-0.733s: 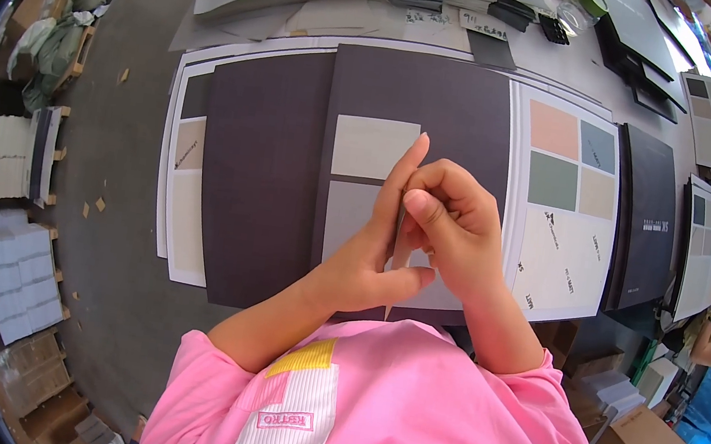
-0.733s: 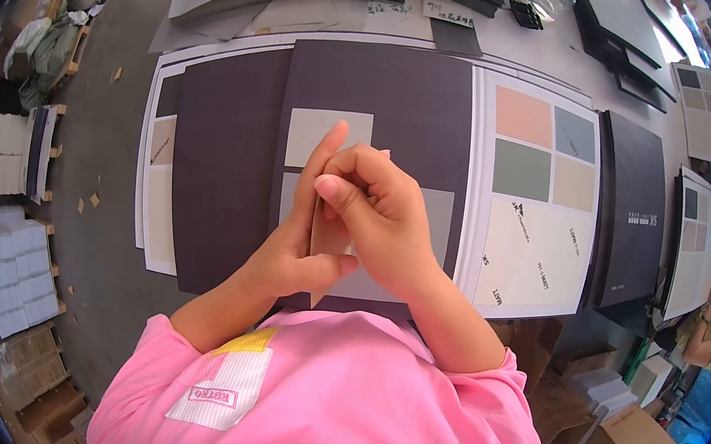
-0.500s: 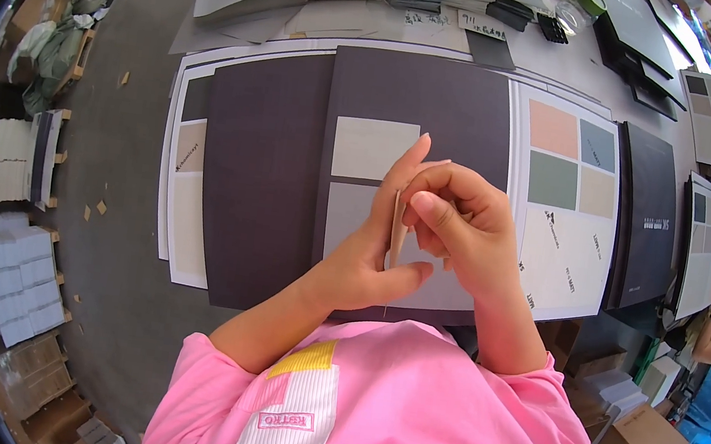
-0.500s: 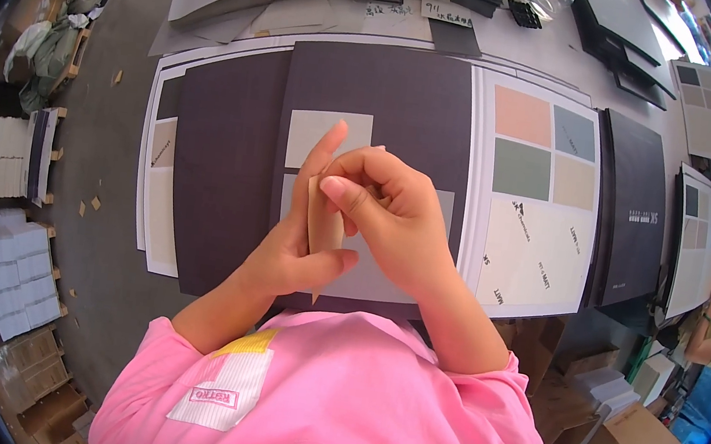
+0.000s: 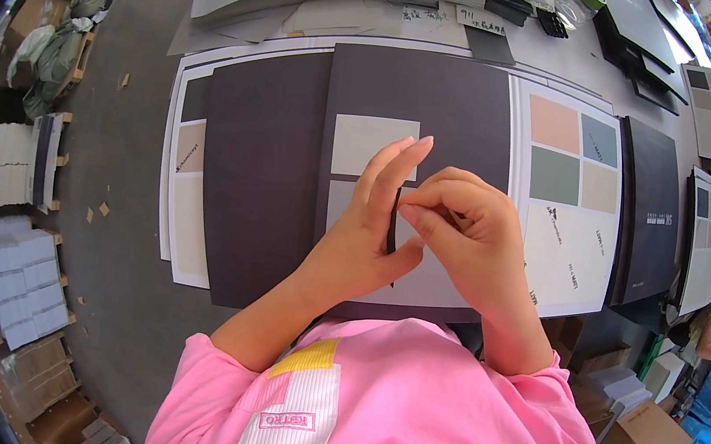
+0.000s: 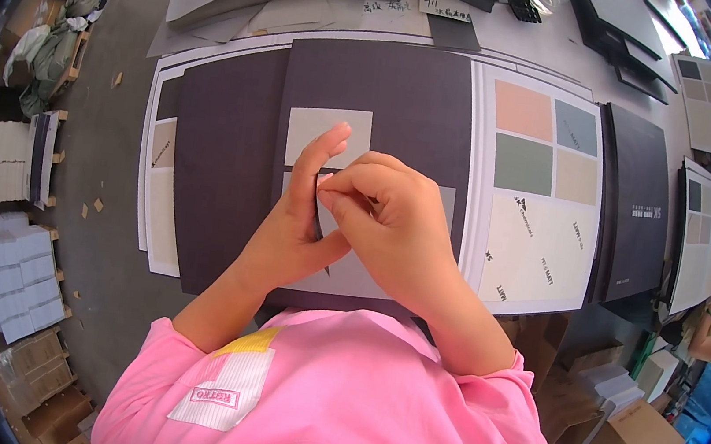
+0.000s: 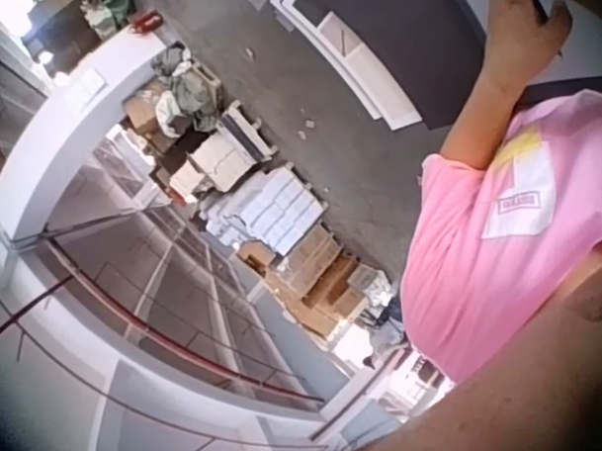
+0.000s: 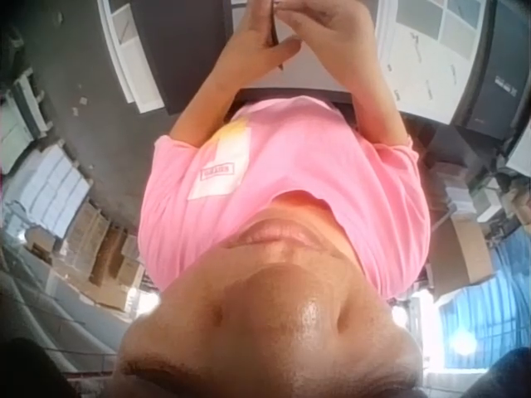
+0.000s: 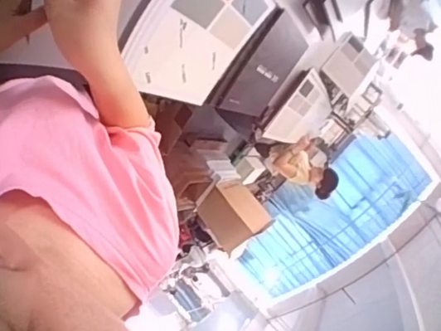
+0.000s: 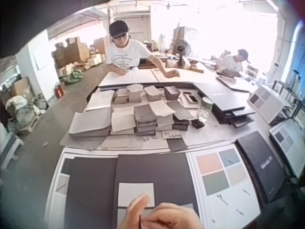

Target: Peeling adhesive backing and sticking material samples into a sample book.

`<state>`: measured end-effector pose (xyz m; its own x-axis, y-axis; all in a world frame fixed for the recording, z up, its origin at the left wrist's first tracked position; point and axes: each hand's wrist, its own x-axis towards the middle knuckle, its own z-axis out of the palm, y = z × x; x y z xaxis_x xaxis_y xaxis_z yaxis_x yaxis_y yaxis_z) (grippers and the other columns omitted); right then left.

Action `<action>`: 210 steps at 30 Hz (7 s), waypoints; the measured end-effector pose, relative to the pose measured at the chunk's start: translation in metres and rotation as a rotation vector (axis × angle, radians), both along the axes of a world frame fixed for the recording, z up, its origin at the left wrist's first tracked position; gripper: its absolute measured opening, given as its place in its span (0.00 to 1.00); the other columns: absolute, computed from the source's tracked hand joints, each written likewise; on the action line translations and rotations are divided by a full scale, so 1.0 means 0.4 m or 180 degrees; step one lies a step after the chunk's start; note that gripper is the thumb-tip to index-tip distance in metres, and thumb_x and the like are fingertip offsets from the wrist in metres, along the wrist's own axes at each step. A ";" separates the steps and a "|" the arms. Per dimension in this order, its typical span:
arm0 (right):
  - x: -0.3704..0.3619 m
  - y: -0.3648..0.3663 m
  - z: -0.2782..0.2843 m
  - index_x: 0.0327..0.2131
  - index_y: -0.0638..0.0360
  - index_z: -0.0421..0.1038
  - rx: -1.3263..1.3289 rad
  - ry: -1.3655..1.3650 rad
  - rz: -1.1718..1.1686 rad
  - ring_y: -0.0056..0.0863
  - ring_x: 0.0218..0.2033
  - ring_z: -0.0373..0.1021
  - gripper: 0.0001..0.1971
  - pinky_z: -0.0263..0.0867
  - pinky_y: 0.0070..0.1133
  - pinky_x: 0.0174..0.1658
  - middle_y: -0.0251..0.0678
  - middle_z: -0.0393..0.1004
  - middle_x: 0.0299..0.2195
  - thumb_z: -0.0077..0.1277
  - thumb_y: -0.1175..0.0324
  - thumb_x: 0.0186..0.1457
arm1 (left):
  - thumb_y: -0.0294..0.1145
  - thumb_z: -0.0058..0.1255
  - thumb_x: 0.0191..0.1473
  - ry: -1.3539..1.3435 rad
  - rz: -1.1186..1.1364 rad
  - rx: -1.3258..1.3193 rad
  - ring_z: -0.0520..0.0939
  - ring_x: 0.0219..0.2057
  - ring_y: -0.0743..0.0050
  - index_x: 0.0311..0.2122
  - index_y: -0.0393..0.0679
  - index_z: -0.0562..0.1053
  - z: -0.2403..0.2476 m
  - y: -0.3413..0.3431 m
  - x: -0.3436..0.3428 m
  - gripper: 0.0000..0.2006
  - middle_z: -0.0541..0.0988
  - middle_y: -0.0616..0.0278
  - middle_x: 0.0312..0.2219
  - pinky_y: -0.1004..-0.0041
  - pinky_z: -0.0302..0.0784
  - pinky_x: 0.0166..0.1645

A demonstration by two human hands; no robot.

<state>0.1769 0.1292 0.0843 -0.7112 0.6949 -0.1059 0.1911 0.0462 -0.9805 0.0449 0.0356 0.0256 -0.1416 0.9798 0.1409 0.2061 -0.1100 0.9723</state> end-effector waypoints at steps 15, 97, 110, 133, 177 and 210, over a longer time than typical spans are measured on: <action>-0.006 0.001 0.006 0.29 0.70 0.74 -0.0005 0.0059 0.0037 0.12 0.25 0.62 0.01 0.56 0.14 0.27 0.29 0.70 0.28 0.54 0.84 0.52 | 0.19 0.57 0.44 0.0620 0.0265 0.0016 0.58 0.63 0.36 0.69 0.55 0.52 0.012 0.002 0.005 0.47 0.49 0.41 0.64 0.56 0.66 0.60; -0.201 0.379 -0.262 0.29 0.64 0.74 -0.0122 -0.1732 -0.0203 0.21 0.08 0.58 0.11 0.58 0.22 0.09 0.28 0.59 0.16 0.60 0.64 0.52 | 0.27 0.61 0.51 0.0527 0.0972 -0.1066 0.77 0.35 0.81 0.48 0.39 0.75 -0.143 0.234 -0.396 0.18 0.78 0.67 0.30 0.77 0.73 0.44; -0.200 0.381 -0.269 0.29 0.64 0.74 -0.0072 -0.1944 -0.0025 0.22 0.09 0.59 0.11 0.61 0.23 0.10 0.27 0.59 0.16 0.59 0.65 0.52 | 0.24 0.59 0.49 0.0735 0.0924 -0.1303 0.79 0.32 0.79 0.52 0.37 0.72 -0.125 0.234 -0.390 0.22 0.80 0.65 0.27 0.76 0.74 0.43; -0.197 0.384 -0.282 0.29 0.65 0.74 0.0121 -0.1880 -0.0001 0.21 0.10 0.59 0.11 0.59 0.23 0.10 0.27 0.61 0.16 0.59 0.64 0.52 | 0.23 0.59 0.48 0.0851 0.0918 -0.1346 0.78 0.31 0.78 0.55 0.40 0.69 -0.121 0.238 -0.384 0.26 0.79 0.65 0.27 0.77 0.74 0.41; -0.221 0.336 -0.238 0.30 0.64 0.76 0.0307 -0.2225 -0.0353 0.27 0.17 0.66 0.11 0.66 0.27 0.21 0.34 0.69 0.17 0.62 0.65 0.51 | 0.22 0.57 0.49 0.1017 0.1028 -0.1325 0.75 0.29 0.83 0.59 0.40 0.67 -0.114 0.241 -0.357 0.30 0.77 0.67 0.26 0.80 0.72 0.40; -0.227 0.322 -0.224 0.28 0.65 0.76 0.0290 -0.2310 -0.0362 0.27 0.19 0.66 0.10 0.66 0.28 0.25 0.35 0.69 0.17 0.62 0.66 0.51 | 0.22 0.58 0.48 0.1029 0.1039 -0.1318 0.74 0.29 0.81 0.60 0.41 0.66 -0.117 0.240 -0.355 0.30 0.76 0.67 0.26 0.79 0.72 0.41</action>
<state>0.0860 0.2582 -0.0052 -0.4074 0.7886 -0.4606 0.7984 0.0626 -0.5988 -0.0972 0.1315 -0.0211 -0.4569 0.8757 -0.1561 0.4568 0.3816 0.8036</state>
